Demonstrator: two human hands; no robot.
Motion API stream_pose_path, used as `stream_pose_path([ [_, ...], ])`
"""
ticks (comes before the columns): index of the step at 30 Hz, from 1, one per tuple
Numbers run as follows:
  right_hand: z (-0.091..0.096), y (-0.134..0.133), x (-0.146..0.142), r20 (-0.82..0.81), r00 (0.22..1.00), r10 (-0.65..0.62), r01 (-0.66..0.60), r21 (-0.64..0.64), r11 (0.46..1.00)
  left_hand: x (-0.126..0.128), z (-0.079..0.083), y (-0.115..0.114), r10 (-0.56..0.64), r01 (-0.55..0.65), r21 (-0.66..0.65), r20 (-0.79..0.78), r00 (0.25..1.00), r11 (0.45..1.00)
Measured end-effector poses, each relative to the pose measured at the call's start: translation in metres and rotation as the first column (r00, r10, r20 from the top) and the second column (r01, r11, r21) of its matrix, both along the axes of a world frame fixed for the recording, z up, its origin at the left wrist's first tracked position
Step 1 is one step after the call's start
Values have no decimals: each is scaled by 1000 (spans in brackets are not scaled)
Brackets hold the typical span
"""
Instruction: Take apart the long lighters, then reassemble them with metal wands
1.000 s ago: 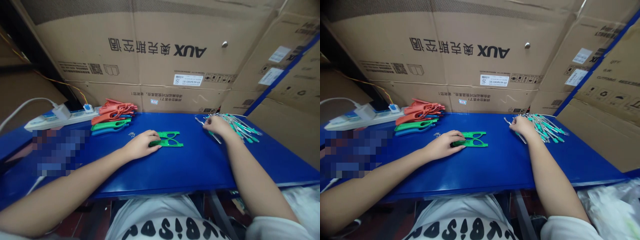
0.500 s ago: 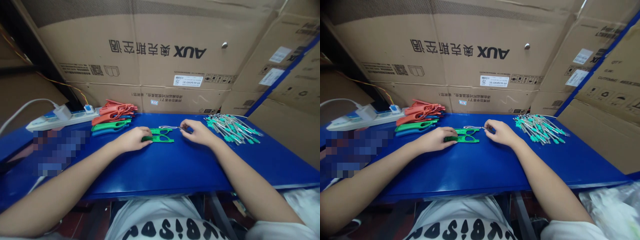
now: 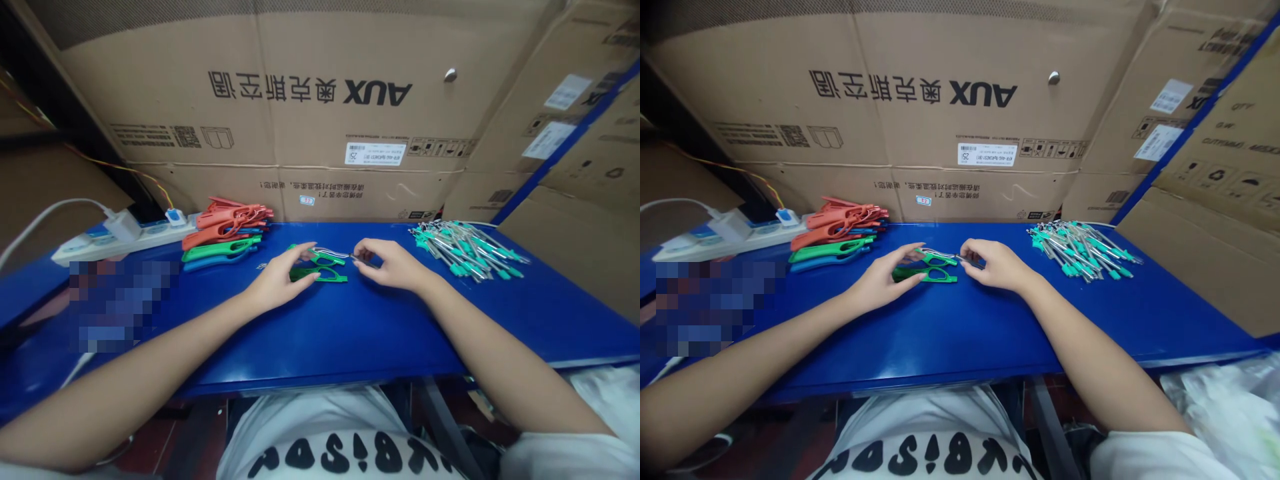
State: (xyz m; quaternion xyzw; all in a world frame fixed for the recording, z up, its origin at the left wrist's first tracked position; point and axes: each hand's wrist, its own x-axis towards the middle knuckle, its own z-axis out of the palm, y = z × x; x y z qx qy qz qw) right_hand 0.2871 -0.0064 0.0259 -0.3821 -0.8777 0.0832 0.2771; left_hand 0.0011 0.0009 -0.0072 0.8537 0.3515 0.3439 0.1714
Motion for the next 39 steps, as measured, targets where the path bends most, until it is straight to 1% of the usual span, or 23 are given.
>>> stream_pose_path([
  [3, -2, -1, -3, -8, 1000, 26, -26, 1, 1000, 3, -2, -2, -10, 10, 4, 54, 999, 1000],
  [6, -2, -3, -6, 6, 998, 62, -62, 26, 998, 2, -1, -1, 23, -26, 26, 96, 995, 999],
  [10, 1, -6, -9, 52, 990, 128, -132, 83, 988, -1, -1, 2, 60, -66, 52, 105, 993, 996],
  [16, 2, -6, -10, 72, 991, 117, -122, 68, 990, -1, 1, 2, 30, -36, 105, 55, 998, 994],
  [22, -2, -2, -7, 133, 989, 68, -70, 6, 998, -1, 3, 0, 9, -15, 146, 41, 999, 989],
  [24, -3, -2, -7, 125, 989, 81, -78, -27, 997, -2, 4, -1, -4, 1, 163, 17, 1000, 987],
  [27, -1, -5, -8, 95, 985, 145, -131, -138, 982, -4, 7, -2, -5, 5, 206, -4, 1000, 978],
  [29, 2, -8, -10, 90, 978, 187, -162, -227, 960, -5, 10, -2, 16, -15, 221, -2, 1000, 975],
  [33, 5, -13, -12, 96, 965, 242, -195, -352, 916, -6, 13, -2, 39, -45, 195, 37, 999, 980],
  [37, 3, -12, -13, 47, 959, 281, -232, -443, 866, -4, 10, -1, 26, -32, 175, 32, 999, 984],
  [39, 2, -11, -13, 17, 961, 277, -238, -462, 854, -4, 9, -1, 16, -17, 175, 7, 1000, 985],
])
